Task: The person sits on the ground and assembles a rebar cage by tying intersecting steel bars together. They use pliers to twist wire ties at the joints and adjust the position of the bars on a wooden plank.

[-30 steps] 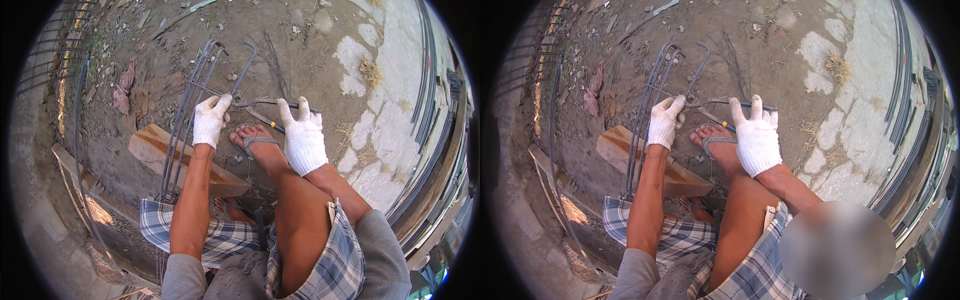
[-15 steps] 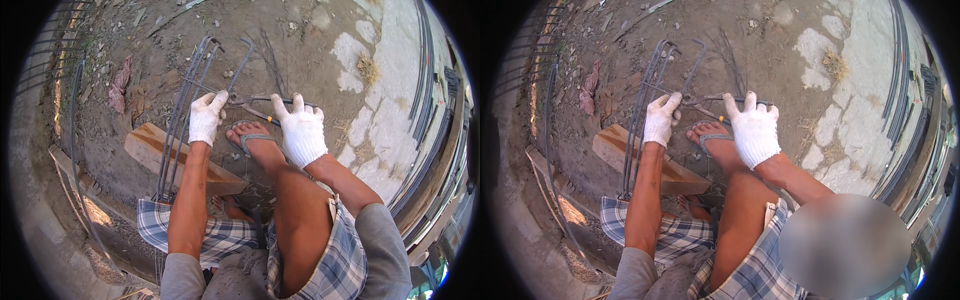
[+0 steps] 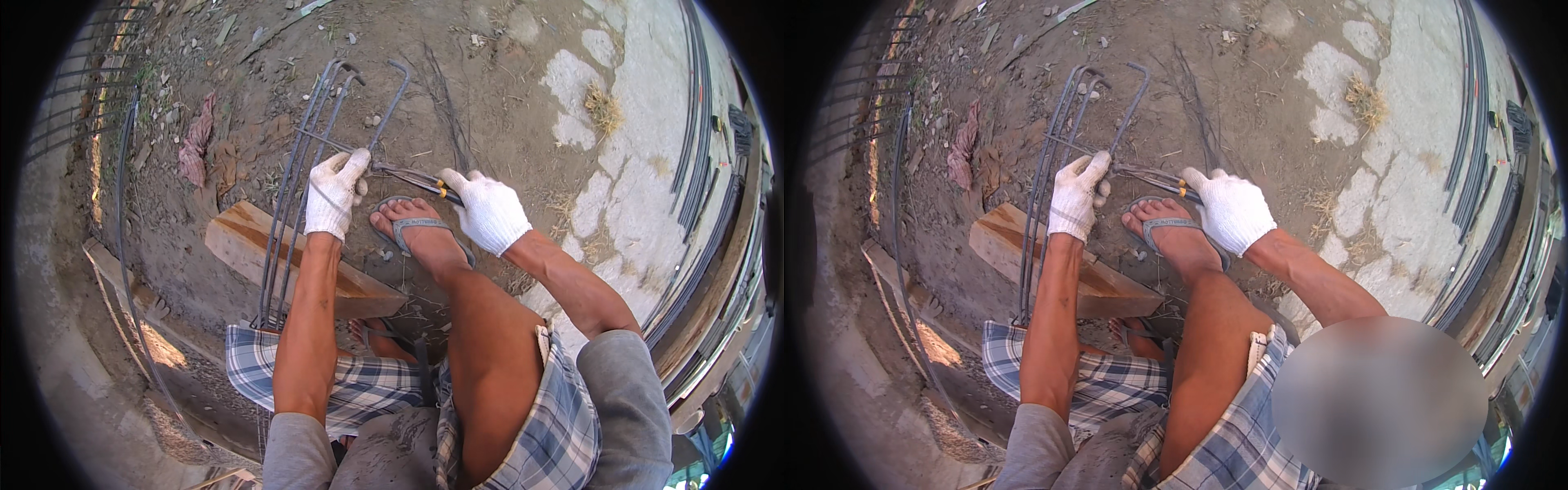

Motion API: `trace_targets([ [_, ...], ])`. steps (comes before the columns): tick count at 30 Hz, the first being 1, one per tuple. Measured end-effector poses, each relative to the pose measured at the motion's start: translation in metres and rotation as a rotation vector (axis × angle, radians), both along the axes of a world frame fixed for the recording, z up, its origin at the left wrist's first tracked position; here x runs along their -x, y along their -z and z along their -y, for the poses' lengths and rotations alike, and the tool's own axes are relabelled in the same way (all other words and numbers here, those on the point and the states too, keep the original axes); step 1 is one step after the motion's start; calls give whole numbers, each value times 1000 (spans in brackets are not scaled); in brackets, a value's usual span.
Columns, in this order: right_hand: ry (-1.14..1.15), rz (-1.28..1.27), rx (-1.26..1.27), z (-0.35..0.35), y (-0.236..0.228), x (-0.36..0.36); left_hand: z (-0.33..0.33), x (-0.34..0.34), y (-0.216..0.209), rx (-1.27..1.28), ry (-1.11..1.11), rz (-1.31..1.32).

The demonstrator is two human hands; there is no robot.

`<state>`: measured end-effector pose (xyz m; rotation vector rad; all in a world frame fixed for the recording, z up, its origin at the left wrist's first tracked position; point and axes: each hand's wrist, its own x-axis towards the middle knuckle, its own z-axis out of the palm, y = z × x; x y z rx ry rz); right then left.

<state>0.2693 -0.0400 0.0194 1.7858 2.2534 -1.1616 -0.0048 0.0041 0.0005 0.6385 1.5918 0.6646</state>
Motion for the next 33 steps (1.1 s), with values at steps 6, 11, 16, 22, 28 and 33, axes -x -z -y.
trace_targets([
  [6, 295, -542, 510, 8, 7, 2, 0, -1, -1, -12, 4, -38],
  [11, 163, -523, 327, 0, 7, -9, -2, -1, -2, -1, 5, -17],
  [16, 490, -939, 1137, 3, -2, -10, 0, -1, -4, 30, -1, 6],
  [22, 29, -37, -92, 2, -15, 1, -1, -1, -2, -8, -29, 26],
  [28, 20, -39, 205, -17, -10, -2, 0, -2, -3, -17, -46, 6],
  [33, 196, -423, 740, -27, 0, -8, -1, -3, -5, -40, -55, -9],
])
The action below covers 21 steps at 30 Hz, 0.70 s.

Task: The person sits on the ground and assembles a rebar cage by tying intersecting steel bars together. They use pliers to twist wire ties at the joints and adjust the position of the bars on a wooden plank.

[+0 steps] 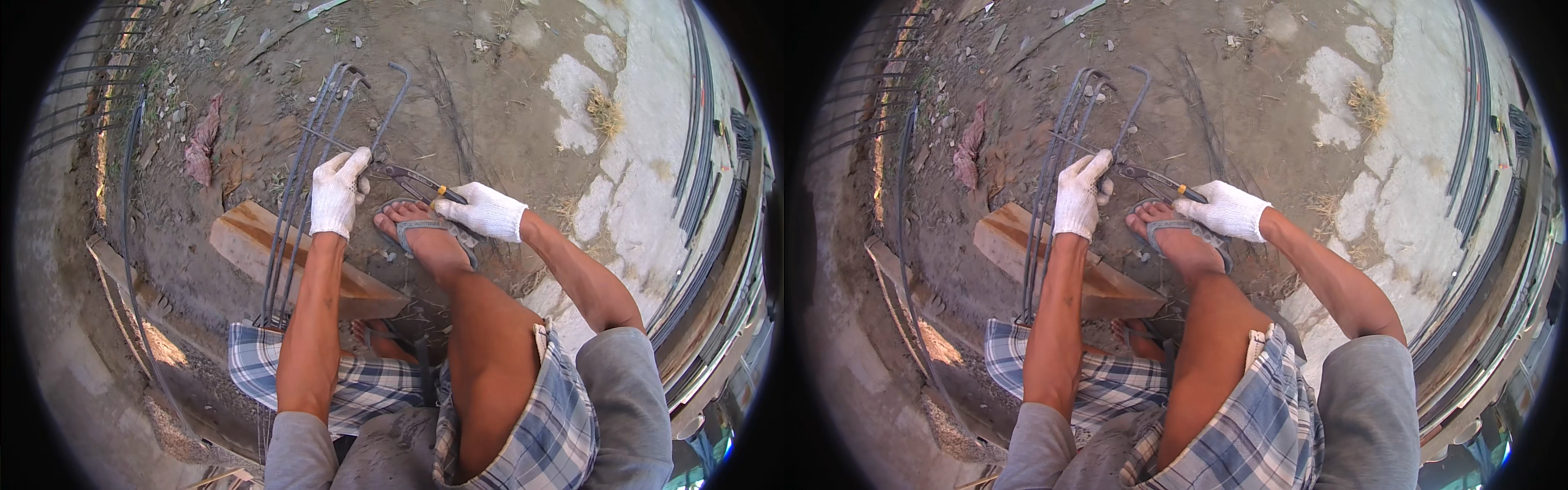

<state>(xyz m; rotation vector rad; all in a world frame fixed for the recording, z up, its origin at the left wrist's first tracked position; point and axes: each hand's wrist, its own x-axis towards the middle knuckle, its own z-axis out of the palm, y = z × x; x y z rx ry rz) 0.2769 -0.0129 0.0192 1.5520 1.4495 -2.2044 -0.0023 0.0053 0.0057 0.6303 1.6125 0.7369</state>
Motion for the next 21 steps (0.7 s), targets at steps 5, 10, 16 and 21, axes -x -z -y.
trace_targets([
  [5, -50, -41, -33, -16, -14, -8, 0, -1, -1, -1, -27, 4],
  [10, 38, -119, 145, -37, -20, -13, 0, -2, 0, -6, -37, -16],
  [16, 237, -357, 411, -4, -6, -9, 0, -4, -1, -10, -69, -36],
  [21, 170, -298, 98, 20, 7, 2, 0, -8, -3, -9, -71, -57],
])
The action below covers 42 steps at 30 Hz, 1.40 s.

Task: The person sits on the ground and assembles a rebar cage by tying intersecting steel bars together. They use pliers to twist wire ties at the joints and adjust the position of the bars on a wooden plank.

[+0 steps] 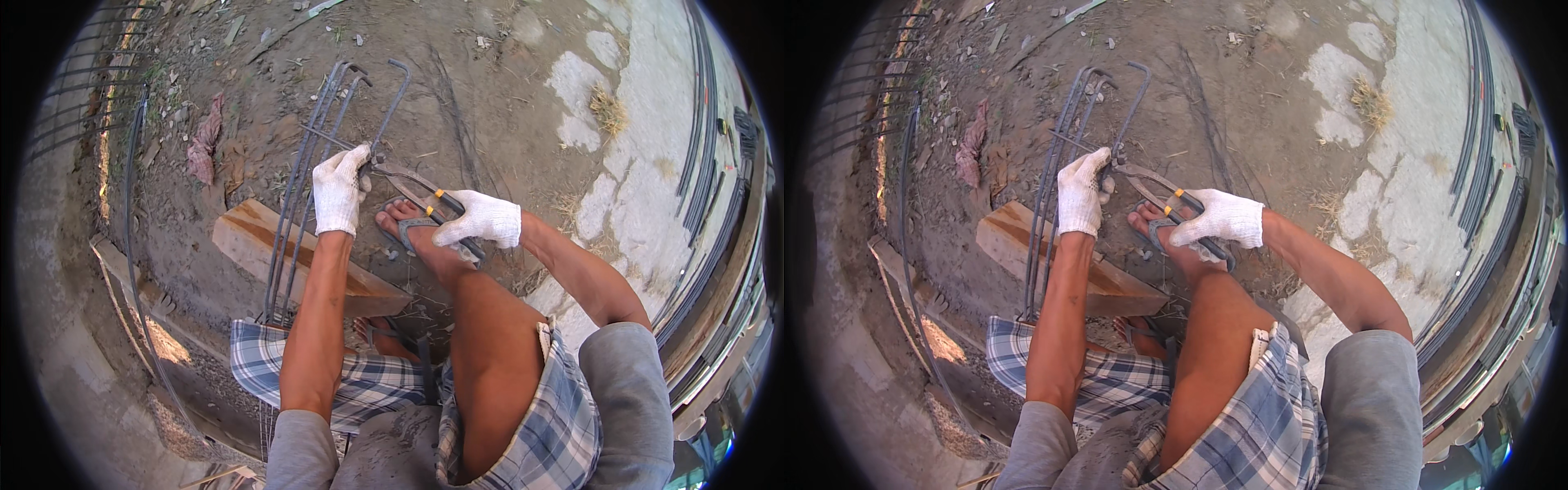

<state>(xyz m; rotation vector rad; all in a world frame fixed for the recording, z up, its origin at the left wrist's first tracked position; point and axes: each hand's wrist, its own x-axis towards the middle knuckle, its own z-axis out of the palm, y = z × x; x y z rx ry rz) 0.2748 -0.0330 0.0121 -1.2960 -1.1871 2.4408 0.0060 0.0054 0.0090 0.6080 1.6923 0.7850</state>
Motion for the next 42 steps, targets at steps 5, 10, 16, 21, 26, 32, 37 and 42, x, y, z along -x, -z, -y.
trace_targets([
  [5, -231, 771, -1016, 3, -12, 5, 0, -3, 0, -1, -39, -12],
  [10, -244, 861, -1038, 1, -14, 9, 0, 0, 1, -4, -3, -17],
  [16, -81, 194, 40, -10, 0, 7, 0, 4, 4, -6, -10, 14],
  [21, -158, 307, -443, -15, -14, 6, 0, 3, 6, -18, 11, -1],
  [26, -208, 206, -253, -30, -21, 3, 1, 4, 4, -33, 30, -24],
  [32, -286, 230, -186, -48, -18, -3, 1, 3, 1, -33, 43, -24],
  [37, -256, 130, 91, -72, -10, -16, 1, 3, 3, -28, 29, -14],
  [42, -423, 229, -116, -85, -18, -10, 2, 3, 5, -42, 27, -25],
])
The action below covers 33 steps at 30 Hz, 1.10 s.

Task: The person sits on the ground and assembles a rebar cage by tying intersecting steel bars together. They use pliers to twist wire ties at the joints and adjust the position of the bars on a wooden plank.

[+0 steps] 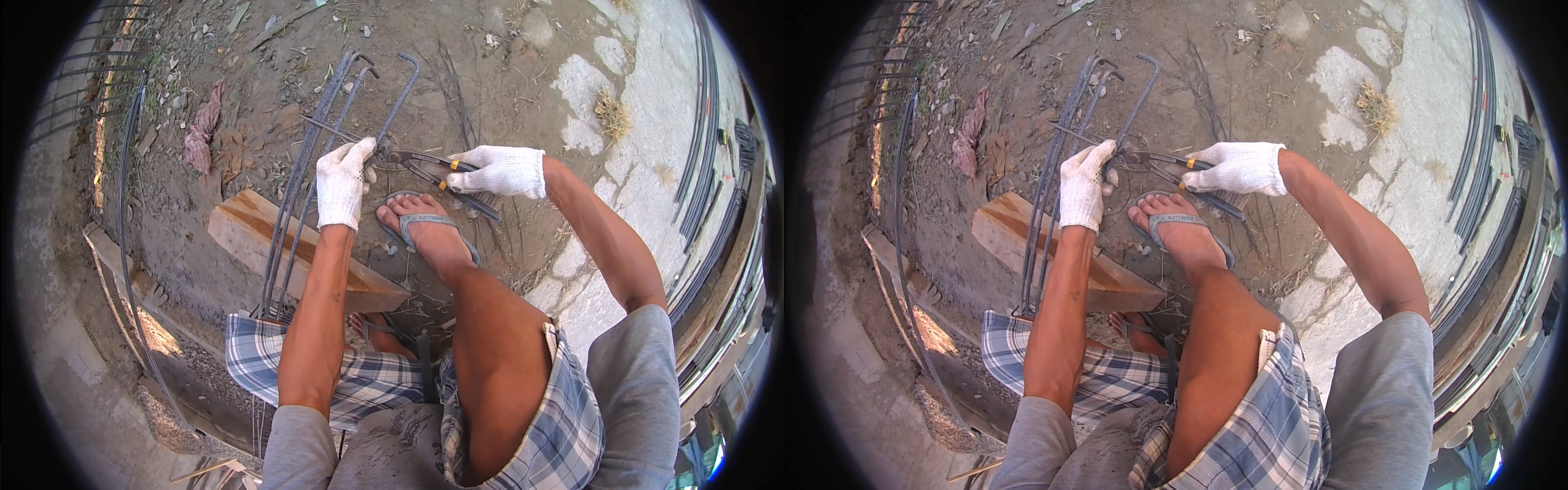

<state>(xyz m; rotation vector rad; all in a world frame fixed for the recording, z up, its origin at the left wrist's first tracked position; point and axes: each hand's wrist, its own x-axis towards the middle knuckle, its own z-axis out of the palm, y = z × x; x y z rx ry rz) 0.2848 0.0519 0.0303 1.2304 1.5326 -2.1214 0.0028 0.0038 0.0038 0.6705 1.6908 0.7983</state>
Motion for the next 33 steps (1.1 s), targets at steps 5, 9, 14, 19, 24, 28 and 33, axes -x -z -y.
trace_targets([
  [5, -78, 145, -373, 20, -32, 16, -2, 1, 2, 26, -12, 9],
  [9, -39, 194, -466, 33, -29, 20, -1, 1, 1, 9, -9, 16],
  [14, 80, 21, -50, 27, 8, 4, -1, 2, 1, 21, -24, 34],
  [19, 295, -201, 243, 36, 30, -4, -2, 2, 3, 30, -19, 34],
  [24, -50, 13, -378, 31, 25, -5, -2, 2, 3, 28, 7, 20],
  [28, -86, 0, -336, 12, 5, 1, -1, 1, 2, 24, 18, 23],
  [33, -386, 261, -896, 12, -30, 8, -2, 2, -1, 32, 26, 15],
])
